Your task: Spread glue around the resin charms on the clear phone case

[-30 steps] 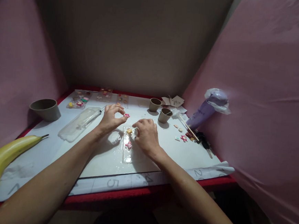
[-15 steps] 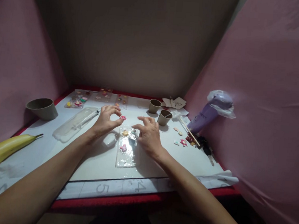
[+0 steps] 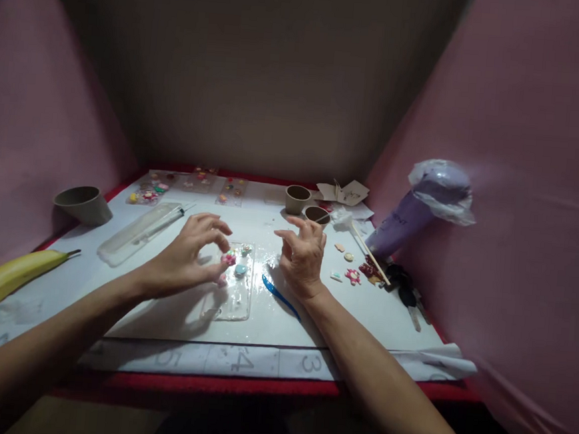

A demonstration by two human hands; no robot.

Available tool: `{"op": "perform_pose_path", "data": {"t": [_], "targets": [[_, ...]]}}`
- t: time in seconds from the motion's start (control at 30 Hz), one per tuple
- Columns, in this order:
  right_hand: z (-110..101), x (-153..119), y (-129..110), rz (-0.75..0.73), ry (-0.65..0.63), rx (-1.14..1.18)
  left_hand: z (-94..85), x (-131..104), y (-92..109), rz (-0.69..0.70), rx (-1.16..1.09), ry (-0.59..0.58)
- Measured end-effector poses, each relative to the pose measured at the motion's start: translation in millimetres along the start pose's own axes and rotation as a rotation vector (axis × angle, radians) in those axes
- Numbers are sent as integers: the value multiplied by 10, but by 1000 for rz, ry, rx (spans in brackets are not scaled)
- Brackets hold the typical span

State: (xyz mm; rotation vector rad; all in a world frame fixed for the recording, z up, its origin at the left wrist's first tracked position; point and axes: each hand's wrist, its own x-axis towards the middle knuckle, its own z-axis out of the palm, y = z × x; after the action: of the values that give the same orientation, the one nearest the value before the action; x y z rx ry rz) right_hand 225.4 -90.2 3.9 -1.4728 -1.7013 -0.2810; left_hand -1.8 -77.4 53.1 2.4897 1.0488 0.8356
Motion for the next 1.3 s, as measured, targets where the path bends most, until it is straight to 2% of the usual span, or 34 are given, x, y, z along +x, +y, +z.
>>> {"op": "perform_pose_path", "data": {"t": [0.13,0.27,0.4,0.5,0.83,1.07,1.3], "targets": [[-9,-19,-14,-26,-36,4,136,-339,111,-27,52,19],[-12,-12,-15,-21,-30,3,272,-481,214,-11,89,44],[-20,-12,-1,-28,3,-5,323,-484,236,20,150,49],[-27,-8,6,-19,-21,-25,337,-487,214,38,182,48],[-22,1,15,-18,-13,53,327,-506,206,33,184,32],[14,10,55,-96,82,96,340,-499,229,51,172,25],[12,17,59,-110,72,93,341,-488,201,76,175,20]]}}
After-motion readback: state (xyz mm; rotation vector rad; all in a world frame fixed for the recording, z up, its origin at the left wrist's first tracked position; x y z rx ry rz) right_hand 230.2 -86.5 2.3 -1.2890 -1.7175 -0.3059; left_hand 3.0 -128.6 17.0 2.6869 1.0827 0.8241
